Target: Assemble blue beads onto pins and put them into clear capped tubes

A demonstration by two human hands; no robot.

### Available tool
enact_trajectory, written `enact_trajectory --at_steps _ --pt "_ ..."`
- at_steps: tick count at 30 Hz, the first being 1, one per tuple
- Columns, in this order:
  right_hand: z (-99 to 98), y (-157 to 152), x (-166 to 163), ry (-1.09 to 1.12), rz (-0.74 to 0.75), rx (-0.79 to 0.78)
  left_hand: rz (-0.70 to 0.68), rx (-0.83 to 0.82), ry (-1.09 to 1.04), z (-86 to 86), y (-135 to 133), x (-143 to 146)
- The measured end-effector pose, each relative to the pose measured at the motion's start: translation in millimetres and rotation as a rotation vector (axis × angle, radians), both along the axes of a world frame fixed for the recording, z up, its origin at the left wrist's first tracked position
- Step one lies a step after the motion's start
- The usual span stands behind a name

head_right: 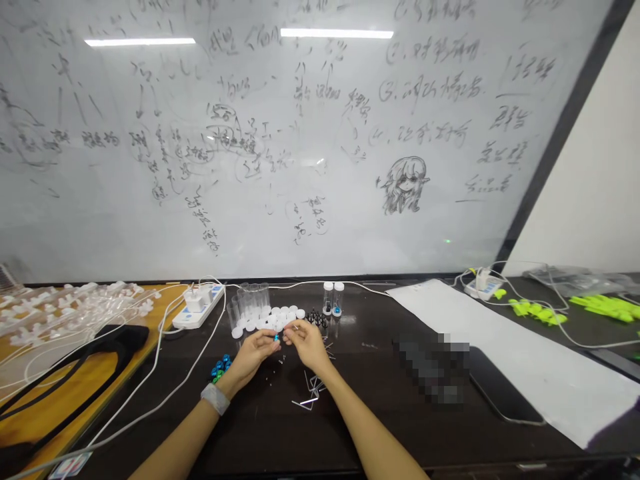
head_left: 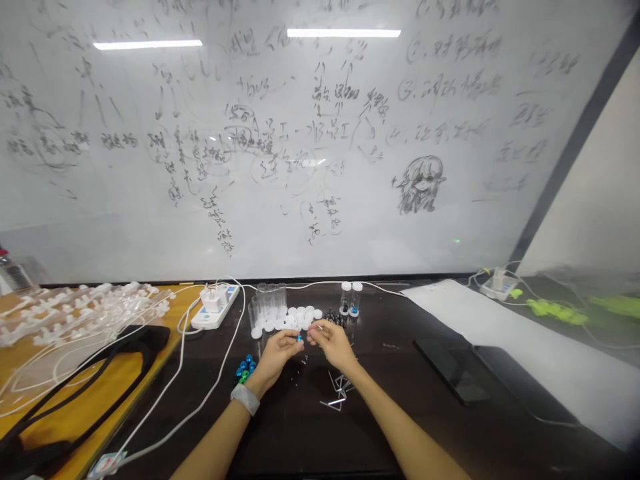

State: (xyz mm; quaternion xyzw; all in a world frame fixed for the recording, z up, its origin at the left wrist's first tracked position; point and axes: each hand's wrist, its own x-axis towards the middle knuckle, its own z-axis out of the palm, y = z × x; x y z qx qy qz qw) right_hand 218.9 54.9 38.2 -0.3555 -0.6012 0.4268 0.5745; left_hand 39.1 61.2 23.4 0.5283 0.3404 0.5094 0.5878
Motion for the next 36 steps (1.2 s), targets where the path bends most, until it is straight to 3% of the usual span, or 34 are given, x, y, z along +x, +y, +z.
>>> enact_trajectory --at_steps 7,21,24,31,36 --pt "-13.0 0.0 -15.4 0.211 -0.076 -0.102 -0.045 -0.015 -0.061 3.8 -2.9 1.8" --pt "-17.3 -0.4 -16.2 0.116 -0.096 -0.042 -0.028 -0.023 -0.054 2.7 -1.8 2.2" --pt "-17.0 -2.1 -14.0 -0.021 -0.138 0.017 0.003 -0.004 -0.031 2.1 -1.0 1.7" --pt "-3.8 -10.8 0.6 -0.617 -0.293 0.329 0.012 0.067 0.083 0.3 -0.6 1.1" --pt "-2.8 -13.0 2.4 -0.732 -0.301 0.372 0.032 0.102 0.118 -0.9 0.7 1.2"
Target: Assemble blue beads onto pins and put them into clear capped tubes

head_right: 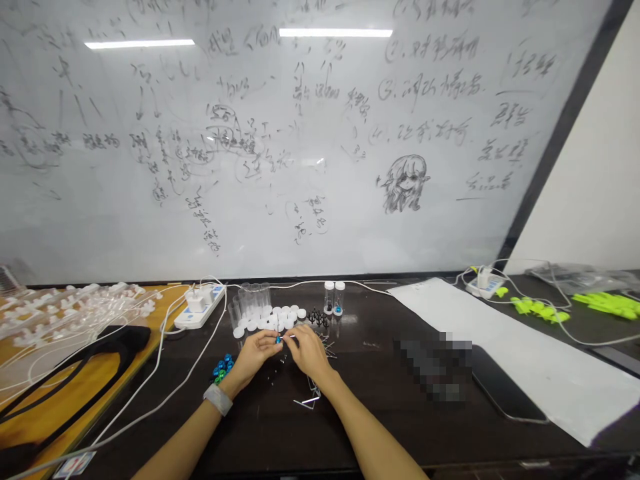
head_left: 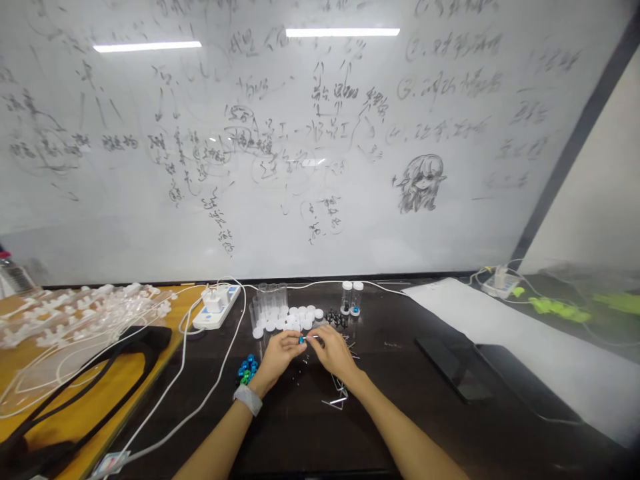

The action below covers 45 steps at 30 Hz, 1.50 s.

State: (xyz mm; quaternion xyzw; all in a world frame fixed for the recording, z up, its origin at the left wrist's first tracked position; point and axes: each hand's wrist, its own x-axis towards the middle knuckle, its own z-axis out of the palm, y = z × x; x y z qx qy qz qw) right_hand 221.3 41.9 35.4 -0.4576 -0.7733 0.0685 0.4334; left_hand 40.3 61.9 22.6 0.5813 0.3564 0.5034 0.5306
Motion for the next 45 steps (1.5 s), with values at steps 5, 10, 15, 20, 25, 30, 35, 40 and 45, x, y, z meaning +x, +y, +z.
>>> enact_trajectory --at_steps 5,10,15,20,25,30,35,40,45 --pt "-1.1 -0.2 -1.5 -0.016 0.01 -0.004 0.018 0.03 0.041 -1.6 1.5 -0.4" --pt "-1.7 1.3 -1.7 0.044 0.011 -0.067 0.008 0.008 0.013 -2.5 2.2 -1.7" --pt "-3.8 2.3 -3.8 0.018 -0.022 -0.124 0.019 0.0 0.005 -1.9 2.9 -2.2" --pt "-3.0 -1.9 -4.6 -0.052 0.081 -0.073 0.048 -0.012 -0.003 -3.0 4.1 -2.4" --pt "-3.3 -0.8 3.4 -0.237 0.023 -0.044 0.038 -0.03 -0.02 -2.6 2.9 -2.4" --pt "0.5 1.3 5.4 -0.236 -0.005 0.075 0.036 -0.052 -0.037 -0.2 1.4 -2.3" --pt "3.4 1.2 0.9 0.026 -0.014 0.055 0.044 -0.024 -0.038 -0.9 2.0 -2.2" --pt "0.2 3.1 -2.3 0.16 0.0 -0.191 0.056 -0.017 -0.02 -0.6 2.4 -1.4" --pt "-1.6 0.8 -2.3 0.019 -0.039 -0.036 0.076 -0.032 -0.003 2.3 0.7 -0.5"
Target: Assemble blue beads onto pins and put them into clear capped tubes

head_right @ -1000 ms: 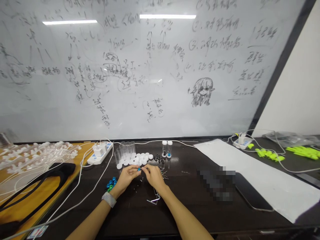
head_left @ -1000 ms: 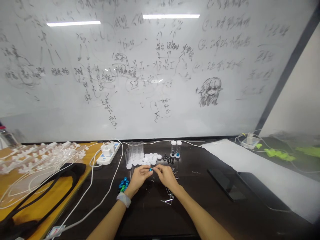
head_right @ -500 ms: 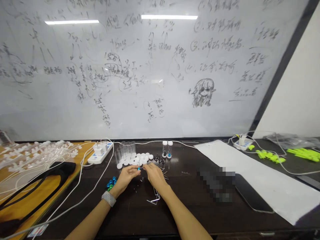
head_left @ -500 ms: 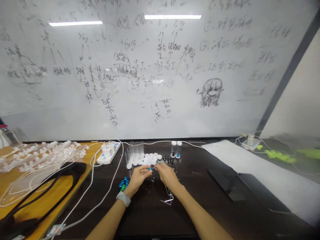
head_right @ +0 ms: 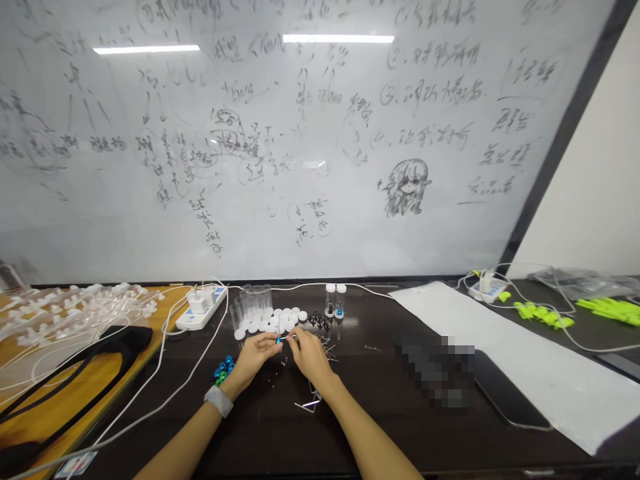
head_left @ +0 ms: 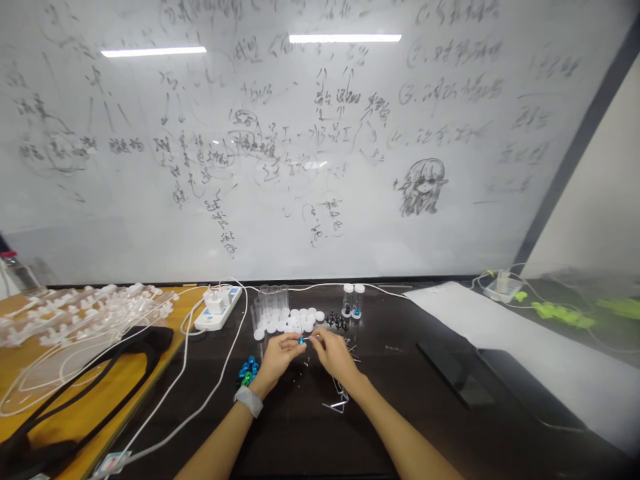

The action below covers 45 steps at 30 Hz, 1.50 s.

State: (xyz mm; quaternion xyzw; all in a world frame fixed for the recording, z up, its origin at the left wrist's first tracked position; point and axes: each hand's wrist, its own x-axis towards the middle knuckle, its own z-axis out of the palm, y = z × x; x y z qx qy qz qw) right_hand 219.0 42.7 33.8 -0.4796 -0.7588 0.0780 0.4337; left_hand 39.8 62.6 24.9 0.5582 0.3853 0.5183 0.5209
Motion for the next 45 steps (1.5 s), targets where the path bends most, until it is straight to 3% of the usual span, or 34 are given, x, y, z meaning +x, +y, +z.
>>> enact_trajectory --at_steps 4,9,19,30,35,41,45 --pt "0.9 0.3 4.0 -0.213 -0.043 0.152 -0.011 -0.011 -0.012 -2.3 -0.1 0.2" --pt "1.1 3.1 7.5 -0.348 -0.036 0.162 -0.046 -0.003 -0.012 -6.6 1.5 -0.1" --pt "-3.5 4.0 0.1 -0.008 0.041 0.058 -0.039 -0.012 -0.005 -3.7 0.4 -1.3" --pt "4.4 -1.4 6.9 -0.102 0.149 0.176 -0.122 -0.111 -0.141 -7.4 2.6 -2.6" --pt "8.9 -1.1 9.2 -0.04 0.17 0.085 -0.14 -0.114 -0.142 -5.5 1.8 -3.0" --pt "7.3 0.9 4.7 0.063 0.139 -0.156 -0.096 -0.034 -0.06 -5.6 1.6 -1.5" --pt "9.7 0.5 4.9 0.03 0.139 -0.164 -0.066 -0.008 -0.034 -5.8 0.7 -1.1"
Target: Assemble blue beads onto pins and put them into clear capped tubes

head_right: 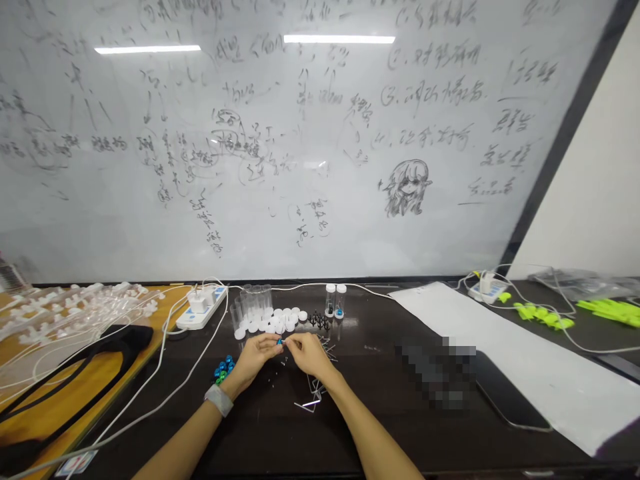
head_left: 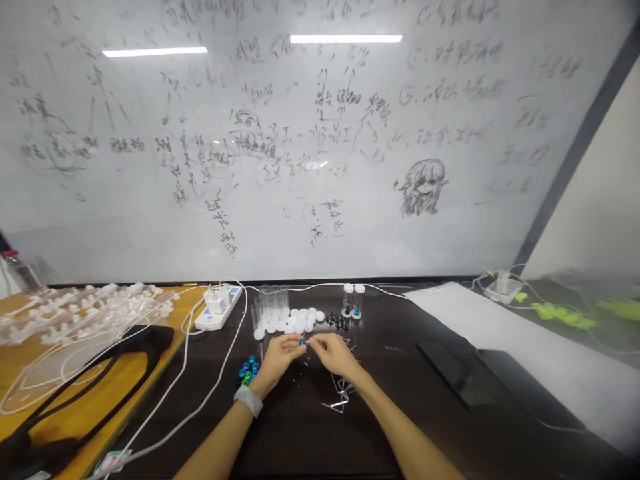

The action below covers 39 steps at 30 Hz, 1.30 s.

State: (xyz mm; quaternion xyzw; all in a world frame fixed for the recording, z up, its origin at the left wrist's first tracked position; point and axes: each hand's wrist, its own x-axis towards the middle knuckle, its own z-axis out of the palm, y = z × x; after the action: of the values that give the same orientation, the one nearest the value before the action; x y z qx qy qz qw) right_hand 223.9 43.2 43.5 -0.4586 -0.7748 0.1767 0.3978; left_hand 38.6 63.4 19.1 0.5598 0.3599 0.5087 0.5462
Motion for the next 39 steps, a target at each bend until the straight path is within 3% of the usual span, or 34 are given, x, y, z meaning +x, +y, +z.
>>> enact_trajectory --at_steps 7,18,26,35,39 --pt "7.6 -4.4 8.6 -0.032 0.16 -0.034 -0.009 0.001 0.001 3.8 -2.1 0.4" --pt "0.4 -4.2 6.9 -0.089 -0.057 0.2 0.013 0.013 -0.002 7.6 -3.5 1.2" --pt "0.6 -5.6 1.1 -0.032 -0.095 0.191 0.026 0.011 0.001 4.5 -1.0 0.7" --pt "-5.5 -0.9 -3.4 0.22 0.005 -0.055 0.045 0.021 -0.006 4.3 -1.3 0.3" --pt "-6.8 -0.9 -3.9 0.176 0.001 -0.039 0.077 0.056 0.022 5.0 0.1 1.4"
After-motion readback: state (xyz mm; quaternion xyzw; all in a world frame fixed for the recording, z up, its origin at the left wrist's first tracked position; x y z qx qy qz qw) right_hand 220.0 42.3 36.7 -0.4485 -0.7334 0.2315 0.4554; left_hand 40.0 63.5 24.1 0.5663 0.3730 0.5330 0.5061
